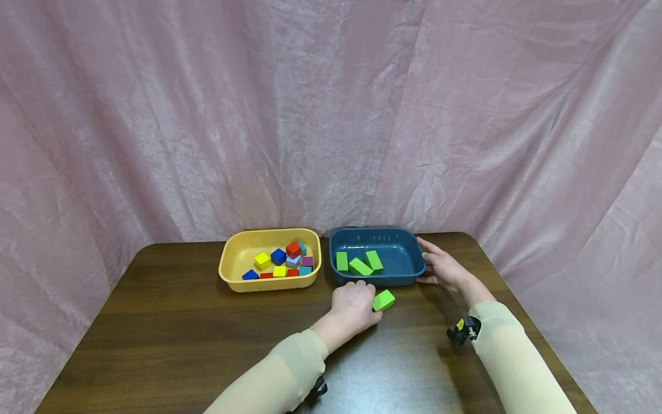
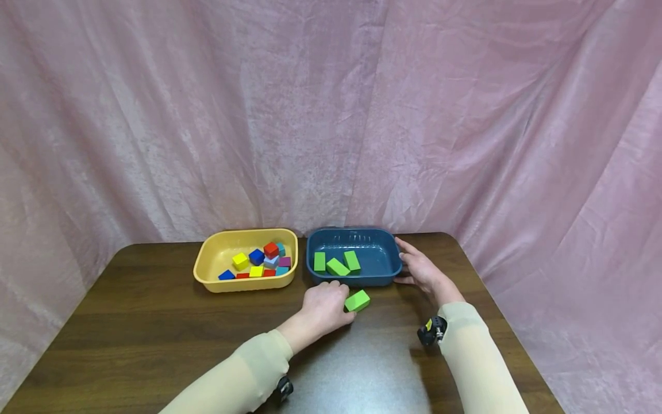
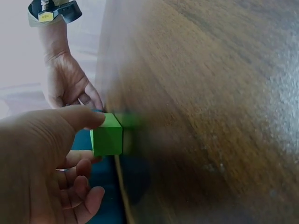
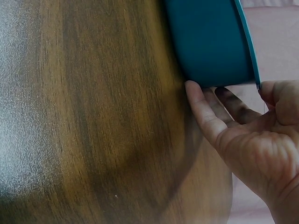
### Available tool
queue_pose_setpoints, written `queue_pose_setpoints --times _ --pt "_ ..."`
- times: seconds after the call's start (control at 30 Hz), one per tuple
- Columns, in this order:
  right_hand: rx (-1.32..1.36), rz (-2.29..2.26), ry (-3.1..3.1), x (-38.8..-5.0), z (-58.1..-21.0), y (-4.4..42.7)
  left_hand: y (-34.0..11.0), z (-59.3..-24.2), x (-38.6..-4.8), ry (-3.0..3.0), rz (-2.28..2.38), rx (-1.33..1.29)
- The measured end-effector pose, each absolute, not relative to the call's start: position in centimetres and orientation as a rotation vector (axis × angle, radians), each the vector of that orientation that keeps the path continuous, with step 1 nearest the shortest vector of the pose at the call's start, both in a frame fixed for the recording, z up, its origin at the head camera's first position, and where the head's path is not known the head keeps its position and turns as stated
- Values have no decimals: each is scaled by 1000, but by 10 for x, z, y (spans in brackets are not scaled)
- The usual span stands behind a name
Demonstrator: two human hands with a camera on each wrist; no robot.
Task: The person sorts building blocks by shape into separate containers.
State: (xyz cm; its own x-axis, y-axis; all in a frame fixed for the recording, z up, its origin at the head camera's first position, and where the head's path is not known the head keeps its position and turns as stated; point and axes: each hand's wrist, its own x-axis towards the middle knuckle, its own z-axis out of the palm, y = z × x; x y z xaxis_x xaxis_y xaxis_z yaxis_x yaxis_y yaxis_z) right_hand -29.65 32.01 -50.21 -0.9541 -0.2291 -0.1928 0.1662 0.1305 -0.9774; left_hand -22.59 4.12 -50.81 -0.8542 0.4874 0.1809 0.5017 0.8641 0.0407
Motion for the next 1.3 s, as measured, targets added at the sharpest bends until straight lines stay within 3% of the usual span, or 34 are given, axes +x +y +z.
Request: queue_pose_setpoints --times 0.63,1.3 --pt "-64 -1889 2115 -295 -497 318 37 -494 -222 -2729 -236 -974" --pt "-61 -1865 2143 -296 -499 320 20 -446 -230 -2529 -317 -962"
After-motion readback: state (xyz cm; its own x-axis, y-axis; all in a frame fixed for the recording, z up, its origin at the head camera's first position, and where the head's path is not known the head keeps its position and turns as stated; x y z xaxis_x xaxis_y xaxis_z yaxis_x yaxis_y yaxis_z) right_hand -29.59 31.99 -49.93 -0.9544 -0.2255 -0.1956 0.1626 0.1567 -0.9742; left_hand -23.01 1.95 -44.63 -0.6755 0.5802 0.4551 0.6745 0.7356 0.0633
